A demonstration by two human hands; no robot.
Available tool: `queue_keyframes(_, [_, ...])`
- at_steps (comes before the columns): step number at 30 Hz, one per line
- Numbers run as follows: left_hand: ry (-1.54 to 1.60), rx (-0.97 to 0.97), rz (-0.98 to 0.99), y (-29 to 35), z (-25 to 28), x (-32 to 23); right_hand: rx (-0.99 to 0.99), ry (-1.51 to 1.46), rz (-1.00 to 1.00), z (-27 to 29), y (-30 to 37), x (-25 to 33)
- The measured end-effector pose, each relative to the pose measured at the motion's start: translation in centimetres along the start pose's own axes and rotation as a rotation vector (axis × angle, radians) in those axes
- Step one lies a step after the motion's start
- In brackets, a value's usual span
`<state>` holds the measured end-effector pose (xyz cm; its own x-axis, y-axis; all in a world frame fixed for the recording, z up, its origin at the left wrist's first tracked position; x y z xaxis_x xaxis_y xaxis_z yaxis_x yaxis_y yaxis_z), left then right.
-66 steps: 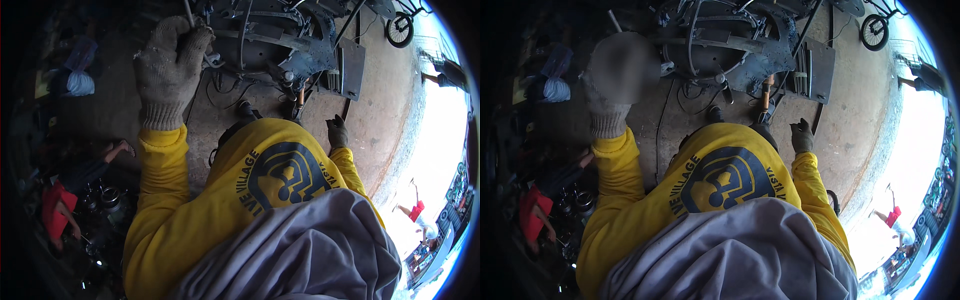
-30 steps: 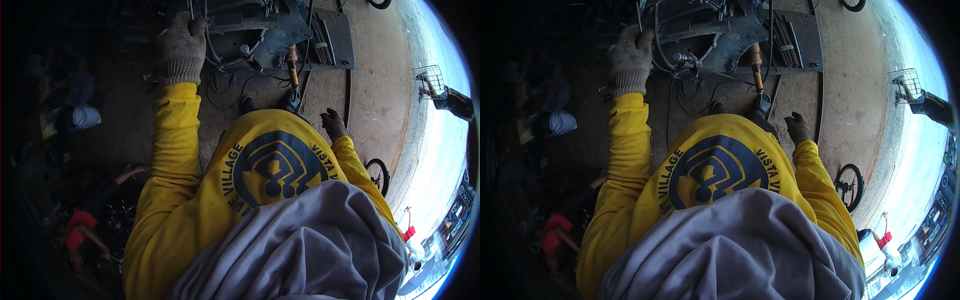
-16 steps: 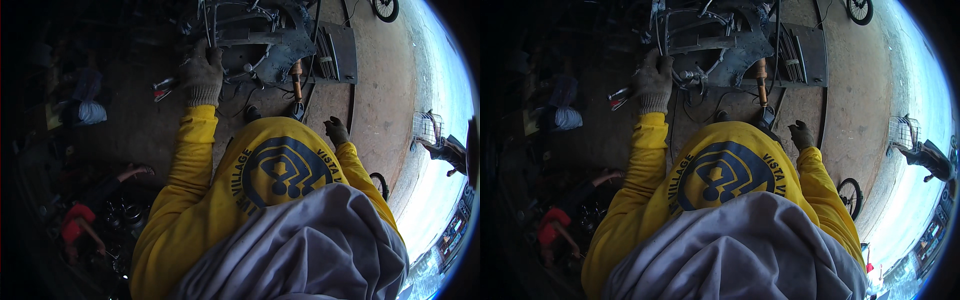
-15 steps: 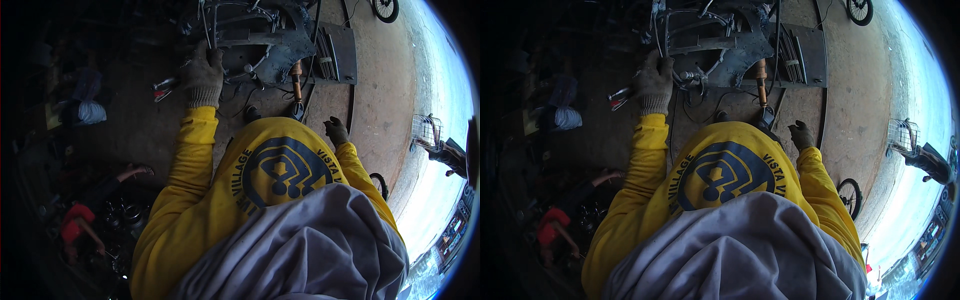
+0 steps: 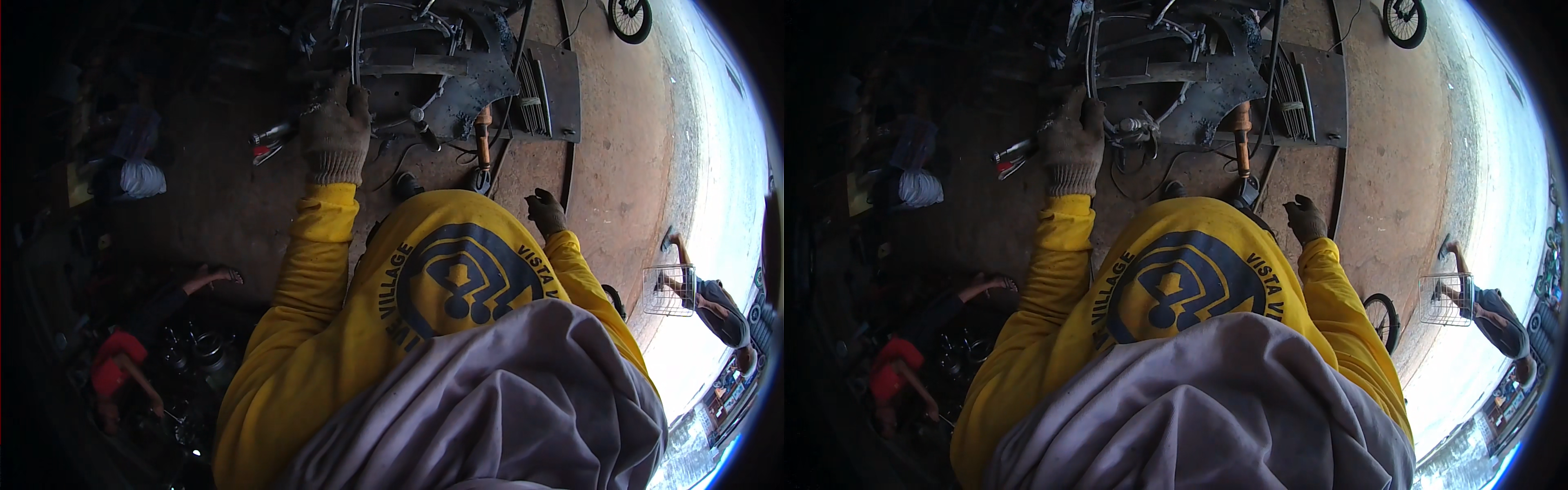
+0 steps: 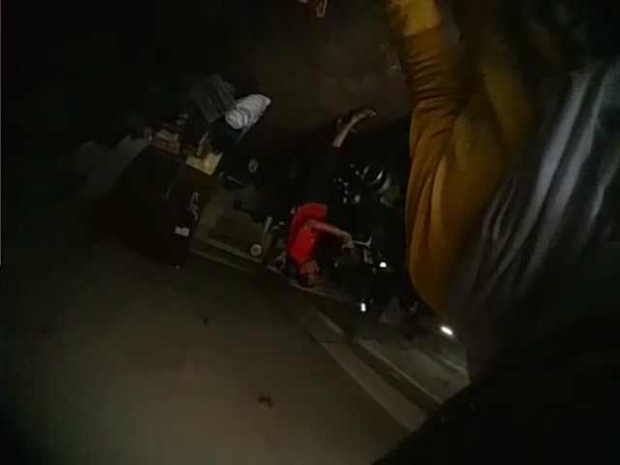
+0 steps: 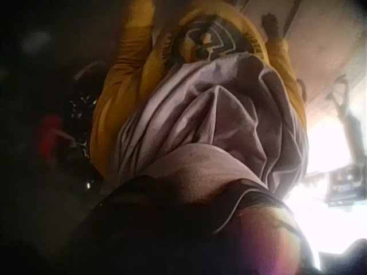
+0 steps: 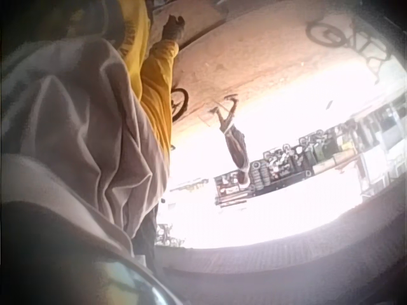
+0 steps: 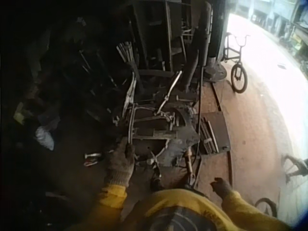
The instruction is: The person welds metal components together on a fabrication floor, using a welding rod and torch while wearing gloves.
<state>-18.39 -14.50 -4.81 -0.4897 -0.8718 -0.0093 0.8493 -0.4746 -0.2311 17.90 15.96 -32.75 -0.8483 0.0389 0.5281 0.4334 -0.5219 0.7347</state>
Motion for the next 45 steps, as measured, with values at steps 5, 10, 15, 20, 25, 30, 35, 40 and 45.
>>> queue_keyframes(5, [-0.192, -0.093, -0.167, 0.3, 2.1, -2.2, 0.013, -0.003, 0.003, -0.4, -0.3, -0.2])
queue_keyframes(10, [-0.216, -0.119, -0.204, 0.4, 2.6, -2.5, 0.011, 0.025, 0.003, -0.5, -0.1, 0.4])
queue_keyframes(15, [-0.081, -0.162, -0.179, 0.3, 1.8, -1.7, 0.024, 0.007, 0.004, -0.7, -0.6, 0.3])
queue_keyframes(20, [-0.034, -0.052, -0.090, 0.0, 1.9, -1.1, 0.028, -0.034, -0.004, -0.9, -0.8, 0.6])
queue_keyframes(25, [-0.089, 0.096, -0.086, -0.1, 1.4, -0.7, 0.045, 0.005, 0.006, -0.8, -1.1, 0.9])
queue_keyframes(30, [-0.133, 0.087, -0.167, -0.2, 1.2, -0.7, 0.049, 0.015, 0.003, -1.0, -1.5, 0.2])
queue_keyframes(35, [-0.256, 0.036, -0.268, 0.3, 1.9, -2.0, 0.058, 0.007, -0.007, -1.3, -1.7, 0.3])
queue_keyframes(40, [-0.300, -0.019, -0.349, 0.8, 2.0, -2.4, 0.061, -0.028, 0.005, -1.4, -1.8, 0.3])
queue_keyframes(45, [-0.283, -0.153, -0.357, 1.1, 2.4, -1.7, 0.037, -0.010, 0.001, -1.3, -1.4, 0.3])
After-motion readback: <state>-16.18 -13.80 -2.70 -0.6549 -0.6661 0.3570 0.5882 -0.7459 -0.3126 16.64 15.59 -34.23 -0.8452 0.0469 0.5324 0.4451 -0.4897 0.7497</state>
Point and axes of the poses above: each hand's wrist, its own y-axis away from the middle knuckle, its own z-axis out of the back of the hand, x = y × z, the point moved 9 cm from there along -y, towards the middle knuckle, and after that the axes turned 1 degree about x, right-handed, at the moved point
